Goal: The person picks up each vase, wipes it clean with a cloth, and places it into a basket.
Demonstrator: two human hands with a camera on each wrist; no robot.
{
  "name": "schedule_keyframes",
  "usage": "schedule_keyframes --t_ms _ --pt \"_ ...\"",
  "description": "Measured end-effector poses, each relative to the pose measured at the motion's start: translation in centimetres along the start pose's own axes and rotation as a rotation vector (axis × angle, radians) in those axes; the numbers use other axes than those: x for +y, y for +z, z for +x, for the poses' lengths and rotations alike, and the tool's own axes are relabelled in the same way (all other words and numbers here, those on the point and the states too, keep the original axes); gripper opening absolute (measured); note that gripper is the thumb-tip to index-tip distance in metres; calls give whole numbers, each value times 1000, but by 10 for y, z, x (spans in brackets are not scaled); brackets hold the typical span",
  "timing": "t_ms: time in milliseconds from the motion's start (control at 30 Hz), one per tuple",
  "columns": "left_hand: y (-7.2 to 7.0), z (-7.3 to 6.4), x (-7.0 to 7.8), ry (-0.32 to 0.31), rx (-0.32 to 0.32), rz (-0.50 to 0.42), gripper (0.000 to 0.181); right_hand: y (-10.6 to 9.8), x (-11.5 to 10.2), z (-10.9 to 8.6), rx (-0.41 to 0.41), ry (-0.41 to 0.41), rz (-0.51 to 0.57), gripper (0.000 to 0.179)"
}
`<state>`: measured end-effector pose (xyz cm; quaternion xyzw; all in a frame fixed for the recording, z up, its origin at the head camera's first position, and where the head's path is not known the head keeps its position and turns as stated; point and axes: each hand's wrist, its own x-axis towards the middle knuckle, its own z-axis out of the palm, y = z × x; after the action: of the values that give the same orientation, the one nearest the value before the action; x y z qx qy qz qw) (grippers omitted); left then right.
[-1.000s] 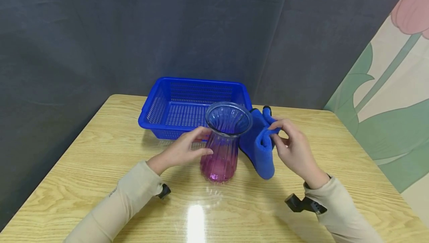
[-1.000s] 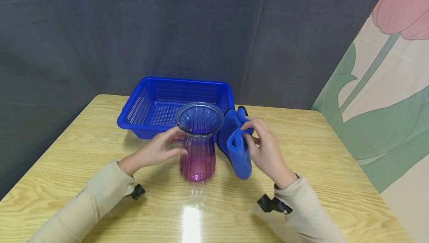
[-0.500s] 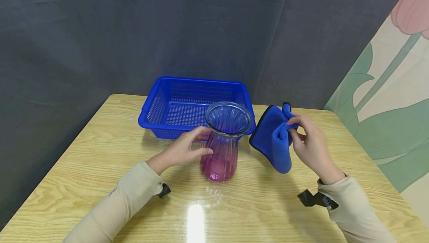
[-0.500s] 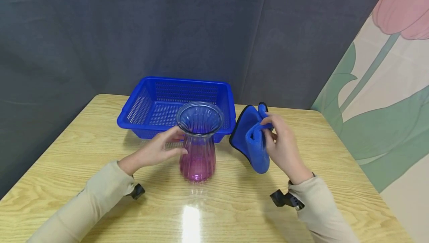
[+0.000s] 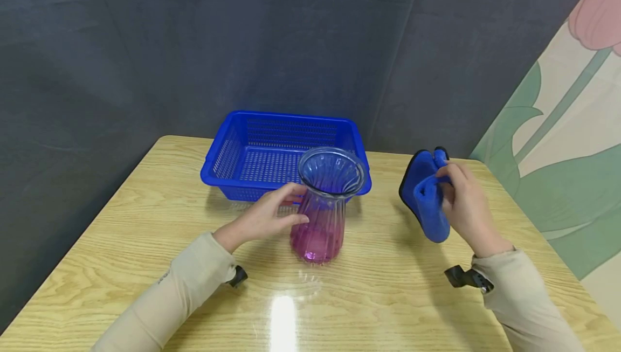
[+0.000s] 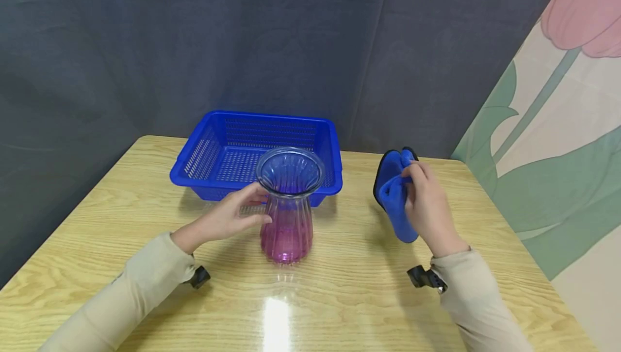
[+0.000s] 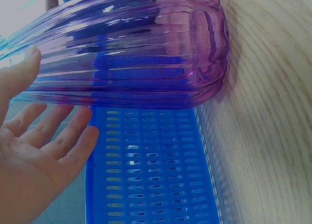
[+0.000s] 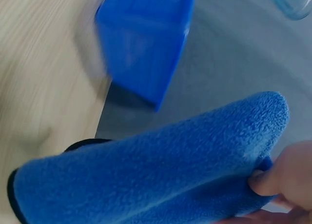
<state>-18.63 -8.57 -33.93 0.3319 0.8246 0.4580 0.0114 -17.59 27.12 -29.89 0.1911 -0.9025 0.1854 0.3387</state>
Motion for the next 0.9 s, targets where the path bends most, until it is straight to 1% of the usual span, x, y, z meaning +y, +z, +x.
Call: schedule_keyframes --t_ms 167,233,300,433,567,800,900 --pt "0 0 0 -1 0 8 47 1 12 -1 -58 67 -89 22" --pt "0 0 0 -3 -1 9 47 1 16 -2 -85 80 -127 22" --pt "0 0 0 -5 -1 9 48 2 20 -2 -130 88 -153 22" --pt "0 0 0 -3 0 8 47 5 24 -3 -249 77 -194 25" --pt "0 0 0 0 1 8 47 14 23 -3 -351 58 -222 25" --pt "1 0 1 -9 2 10 47 35 19 -7 -475 26 -243 20" --pt "1 -1 1 -13 2 8 48 42 17 -9 -497 30 -240 19"
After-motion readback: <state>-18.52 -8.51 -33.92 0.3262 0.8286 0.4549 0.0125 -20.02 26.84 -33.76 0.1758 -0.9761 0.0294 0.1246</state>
